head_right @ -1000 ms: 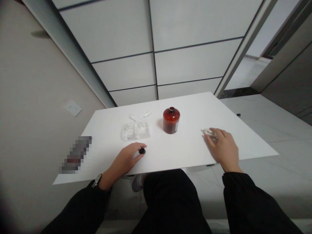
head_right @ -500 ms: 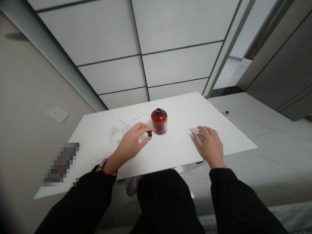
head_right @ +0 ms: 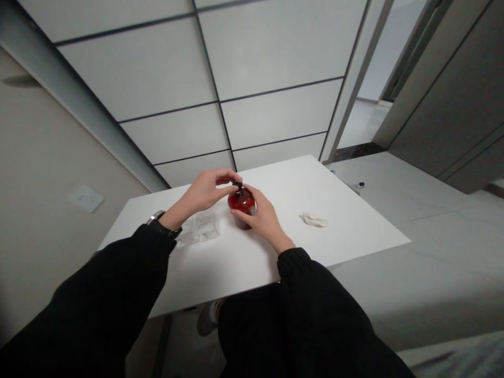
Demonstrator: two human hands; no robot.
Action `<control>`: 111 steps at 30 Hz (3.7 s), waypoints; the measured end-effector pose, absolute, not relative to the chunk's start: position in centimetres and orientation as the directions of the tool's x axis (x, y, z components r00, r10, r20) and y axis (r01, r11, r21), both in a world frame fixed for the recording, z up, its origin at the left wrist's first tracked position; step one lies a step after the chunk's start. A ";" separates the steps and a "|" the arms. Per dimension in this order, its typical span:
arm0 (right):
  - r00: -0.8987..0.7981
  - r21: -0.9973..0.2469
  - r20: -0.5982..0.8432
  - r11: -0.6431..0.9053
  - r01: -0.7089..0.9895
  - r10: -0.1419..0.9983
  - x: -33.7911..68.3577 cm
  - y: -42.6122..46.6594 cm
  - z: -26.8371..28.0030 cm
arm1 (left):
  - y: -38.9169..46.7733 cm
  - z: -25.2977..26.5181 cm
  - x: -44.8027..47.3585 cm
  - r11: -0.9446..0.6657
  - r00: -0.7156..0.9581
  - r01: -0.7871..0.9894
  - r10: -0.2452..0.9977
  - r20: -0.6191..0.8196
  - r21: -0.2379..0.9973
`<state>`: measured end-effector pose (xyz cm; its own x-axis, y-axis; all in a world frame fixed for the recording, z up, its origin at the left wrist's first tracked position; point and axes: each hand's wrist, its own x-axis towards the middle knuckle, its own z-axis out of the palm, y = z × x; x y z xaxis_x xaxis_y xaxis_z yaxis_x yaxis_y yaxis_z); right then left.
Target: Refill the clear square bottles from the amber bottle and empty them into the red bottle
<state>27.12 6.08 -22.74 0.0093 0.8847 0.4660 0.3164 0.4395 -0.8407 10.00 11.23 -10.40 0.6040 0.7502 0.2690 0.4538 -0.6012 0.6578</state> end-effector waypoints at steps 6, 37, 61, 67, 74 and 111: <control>0.014 -0.811 0.525 0.495 0.311 0.851 25.3 6.5 -23.4 | 11.0 -9.2 8.3 -0.661 0.702 0.545 0.696 0.151 0.516; -0.007 -0.780 0.500 0.453 0.432 0.866 25.7 6.7 -23.2 | 8.7 -5.8 11.4 -0.833 0.823 0.552 0.551 -0.140 -0.035; -0.016 -0.763 0.465 0.410 0.499 0.885 26.1 5.6 -22.7 | 12.0 -7.7 5.1 -0.547 0.566 0.801 0.824 -0.010 0.243; -0.005 -0.762 0.494 0.435 0.479 0.869 26.0 5.5 -23.4 | 15.3 -13.2 -2.1 -0.095 0.119 0.985 0.979 -0.165 0.145; 0.044 -0.741 0.474 0.371 0.560 0.880 27.5 5.4 -23.7 | 17.3 -18.3 -3.7 0.111 -0.083 0.988 0.970 -0.228 0.109; 0.087 -0.597 0.519 0.287 0.749 0.850 34.3 -0.1 -28.1 | 6.1 -14.9 -8.5 -0.376 0.357 0.501 0.910 0.210 0.779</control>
<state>34.28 -0.09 -28.15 0.0871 0.8503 0.5191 0.7493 0.2875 -0.5966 -8.46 6.11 -14.89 0.3566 0.9104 0.2100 0.5015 -0.3761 0.7791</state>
